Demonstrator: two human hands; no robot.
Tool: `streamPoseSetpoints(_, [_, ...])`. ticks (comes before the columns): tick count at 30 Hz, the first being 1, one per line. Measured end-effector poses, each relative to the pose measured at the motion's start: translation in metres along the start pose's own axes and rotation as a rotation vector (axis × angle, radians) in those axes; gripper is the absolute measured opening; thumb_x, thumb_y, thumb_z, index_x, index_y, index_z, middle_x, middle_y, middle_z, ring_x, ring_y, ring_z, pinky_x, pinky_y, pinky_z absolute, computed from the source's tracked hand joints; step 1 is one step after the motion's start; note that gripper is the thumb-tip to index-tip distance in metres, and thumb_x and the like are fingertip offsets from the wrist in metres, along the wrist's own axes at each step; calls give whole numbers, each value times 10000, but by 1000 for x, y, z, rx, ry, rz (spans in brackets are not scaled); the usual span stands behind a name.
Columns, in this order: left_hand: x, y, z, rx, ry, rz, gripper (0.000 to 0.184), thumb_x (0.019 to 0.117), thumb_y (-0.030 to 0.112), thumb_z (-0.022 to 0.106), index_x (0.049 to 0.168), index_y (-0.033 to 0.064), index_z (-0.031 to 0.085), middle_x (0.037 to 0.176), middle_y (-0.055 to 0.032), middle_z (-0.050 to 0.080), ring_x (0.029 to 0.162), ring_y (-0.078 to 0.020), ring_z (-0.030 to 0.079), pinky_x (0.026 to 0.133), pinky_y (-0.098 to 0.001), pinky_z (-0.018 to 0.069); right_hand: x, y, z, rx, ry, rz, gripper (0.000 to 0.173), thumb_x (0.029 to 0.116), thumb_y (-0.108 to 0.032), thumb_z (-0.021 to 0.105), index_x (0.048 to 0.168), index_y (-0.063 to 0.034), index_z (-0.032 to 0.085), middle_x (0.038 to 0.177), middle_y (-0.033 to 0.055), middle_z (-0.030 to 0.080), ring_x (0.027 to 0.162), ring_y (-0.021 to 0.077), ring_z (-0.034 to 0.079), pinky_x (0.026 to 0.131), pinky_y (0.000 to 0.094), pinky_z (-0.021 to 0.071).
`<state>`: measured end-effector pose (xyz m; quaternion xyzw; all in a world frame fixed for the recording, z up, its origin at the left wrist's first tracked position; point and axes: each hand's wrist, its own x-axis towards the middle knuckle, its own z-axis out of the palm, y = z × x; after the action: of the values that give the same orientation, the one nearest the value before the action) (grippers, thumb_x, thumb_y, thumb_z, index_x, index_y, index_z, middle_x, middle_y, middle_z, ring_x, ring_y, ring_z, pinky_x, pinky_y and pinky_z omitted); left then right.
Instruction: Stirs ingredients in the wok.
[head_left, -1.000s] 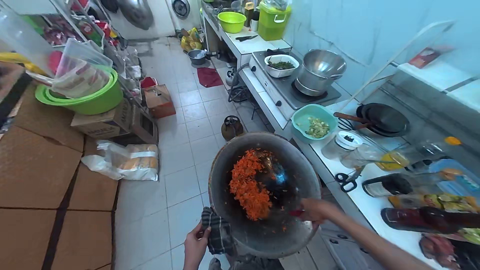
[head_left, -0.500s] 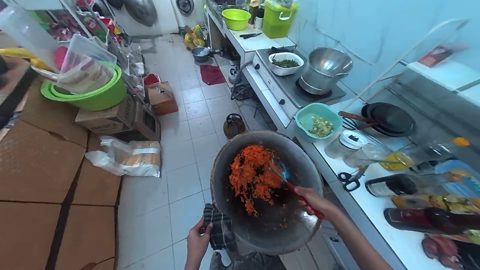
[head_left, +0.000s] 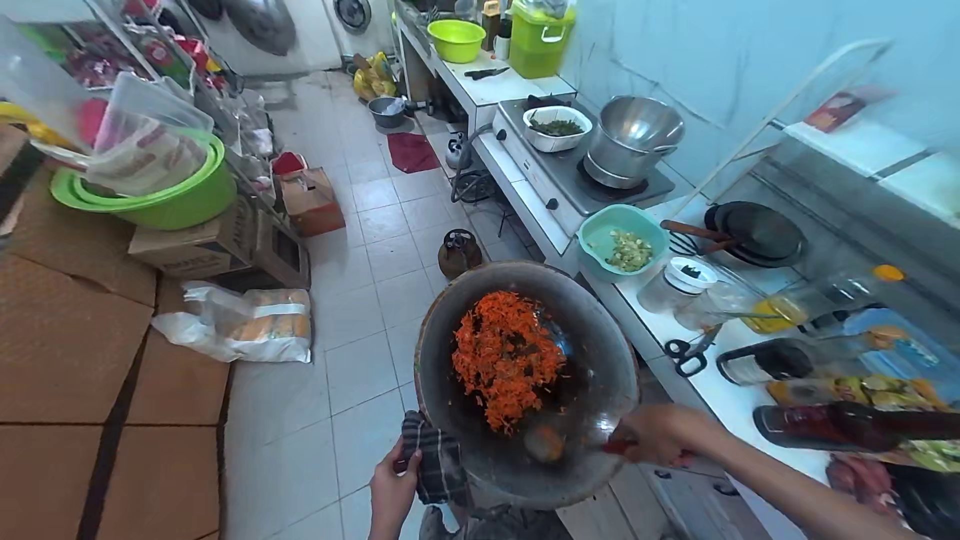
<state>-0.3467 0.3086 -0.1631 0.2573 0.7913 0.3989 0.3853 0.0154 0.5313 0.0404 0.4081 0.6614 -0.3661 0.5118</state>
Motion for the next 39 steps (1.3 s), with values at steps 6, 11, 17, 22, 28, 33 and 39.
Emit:
streamPoseSetpoints(6, [-3,1,8,21,55,-47,485,921,81,720,1380,-28,607,1154,-227,720,968,-321,735,913,-506,581,113,-136,41,624,364,-237,473,1100,-319,432,1532,-127,442,1134,249,669,941,385,685,848,579,542])
streamPoseSetpoints(11, [-6,5,2,-15,31,-53,471,933,75,721,1381,-16,609,1144,-209,728,966,-294,738,912,-475,585,181,-167,7,1637,503,-237,439,1128,-294,405,1544,-157,382,699,45,465,450,136,442,418,298,429])
streamPoseSetpoints(17, [-4,7,2,-11,42,-73,499,907,72,739,1376,-39,609,1126,-229,728,936,-314,738,895,-494,586,63,-64,-10,1908,219,-295,333,1131,-392,309,1016,-130,479,576,-40,412,404,42,415,376,181,389])
streamPoseSetpoints(22, [-2,4,4,17,22,-47,492,901,87,749,1359,-41,622,1141,-235,723,951,-329,739,906,-512,585,84,-63,-37,801,597,149,457,1113,-336,374,1435,-38,502,1076,199,668,857,293,701,780,463,587])
streamPoseSetpoints(28, [-8,-1,6,-19,56,-39,512,894,79,754,1368,-53,610,1126,-241,728,952,-323,739,909,-490,588,86,-113,55,406,312,75,540,1051,-317,500,1483,0,429,1245,284,651,1125,442,669,941,613,538])
streamPoseSetpoints(33, [-8,-3,9,-49,91,-39,498,893,71,745,1359,-49,619,1118,-234,732,936,-322,742,893,-500,590,14,-13,25,242,119,84,457,1068,-423,500,1231,-24,652,1020,221,695,893,362,697,835,576,545])
streamPoseSetpoints(39, [-8,8,13,-12,111,-66,501,904,76,725,1377,-40,608,1150,-244,720,962,-336,734,913,-510,579,49,13,-48,114,528,372,347,996,-85,544,1312,44,604,1348,288,602,1253,478,584,959,667,495])
